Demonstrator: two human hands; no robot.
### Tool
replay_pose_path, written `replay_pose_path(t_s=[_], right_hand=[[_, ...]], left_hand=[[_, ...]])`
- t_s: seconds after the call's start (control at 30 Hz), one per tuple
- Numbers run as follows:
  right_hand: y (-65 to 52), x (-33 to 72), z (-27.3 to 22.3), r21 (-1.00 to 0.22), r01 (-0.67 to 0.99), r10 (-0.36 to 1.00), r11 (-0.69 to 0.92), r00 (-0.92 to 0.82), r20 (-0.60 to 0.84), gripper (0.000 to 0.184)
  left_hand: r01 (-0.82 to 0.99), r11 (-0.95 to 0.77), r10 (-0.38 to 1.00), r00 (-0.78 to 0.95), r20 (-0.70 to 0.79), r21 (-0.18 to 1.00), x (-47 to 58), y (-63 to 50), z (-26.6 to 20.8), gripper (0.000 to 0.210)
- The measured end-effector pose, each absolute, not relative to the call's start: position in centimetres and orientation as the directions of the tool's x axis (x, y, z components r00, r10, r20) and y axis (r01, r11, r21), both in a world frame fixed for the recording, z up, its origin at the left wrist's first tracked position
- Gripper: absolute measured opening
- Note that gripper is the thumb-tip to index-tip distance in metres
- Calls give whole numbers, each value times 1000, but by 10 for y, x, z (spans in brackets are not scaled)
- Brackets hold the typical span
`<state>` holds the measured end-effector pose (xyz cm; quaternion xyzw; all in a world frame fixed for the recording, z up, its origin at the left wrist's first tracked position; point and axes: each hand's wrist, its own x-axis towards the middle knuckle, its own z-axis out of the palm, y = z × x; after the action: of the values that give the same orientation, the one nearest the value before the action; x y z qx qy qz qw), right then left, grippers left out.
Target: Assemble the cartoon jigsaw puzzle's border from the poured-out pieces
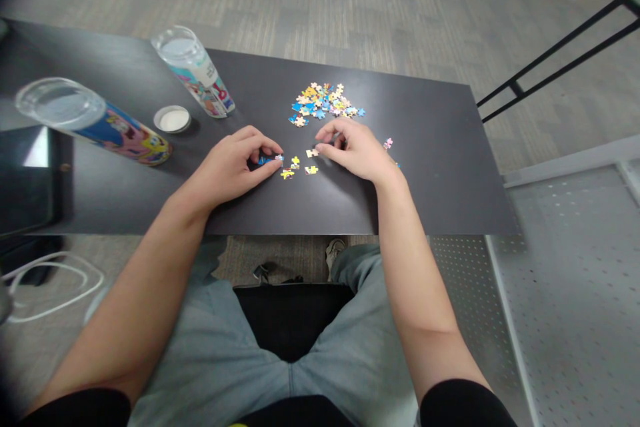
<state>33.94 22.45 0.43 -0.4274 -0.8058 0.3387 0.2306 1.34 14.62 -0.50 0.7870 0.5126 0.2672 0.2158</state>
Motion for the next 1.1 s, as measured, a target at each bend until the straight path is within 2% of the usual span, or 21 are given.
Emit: replay_pose_path(t_s=[0.1, 0.2, 0.4, 0.53, 0.8, 0.97, 1.1], right_hand=[[224, 334, 5, -677, 563, 814, 474, -573, 93, 28], [222, 331, 7, -663, 560, 800, 497, -592, 99, 17], [225, 329, -1, -768, 463, 797, 442, -596, 99, 15], [224, 330, -1, -785, 372, 735, 495, -662, 150, 14], [220, 336, 3, -830, 325, 707, 454, -698, 113, 15], [223, 336, -4, -752, 391, 737, 530, -651, 181, 20], [222, 335, -4, -719, 414, 715, 559, -680, 165, 9]], left_hand=[[693, -376, 924, 327, 196, 615, 13, 146, -5, 21], [689, -383, 921, 331, 203, 615, 13, 146, -5, 21], [695, -394, 917, 338, 211, 602, 12, 146, -6, 25], [695, -388, 920, 331, 211, 605, 12, 146, -6, 23], [695, -383, 922, 330, 204, 609, 13, 146, -5, 18], [694, -379, 924, 324, 204, 611, 13, 145, -4, 18], [699, -376, 925, 324, 199, 608, 13, 145, -4, 19]])
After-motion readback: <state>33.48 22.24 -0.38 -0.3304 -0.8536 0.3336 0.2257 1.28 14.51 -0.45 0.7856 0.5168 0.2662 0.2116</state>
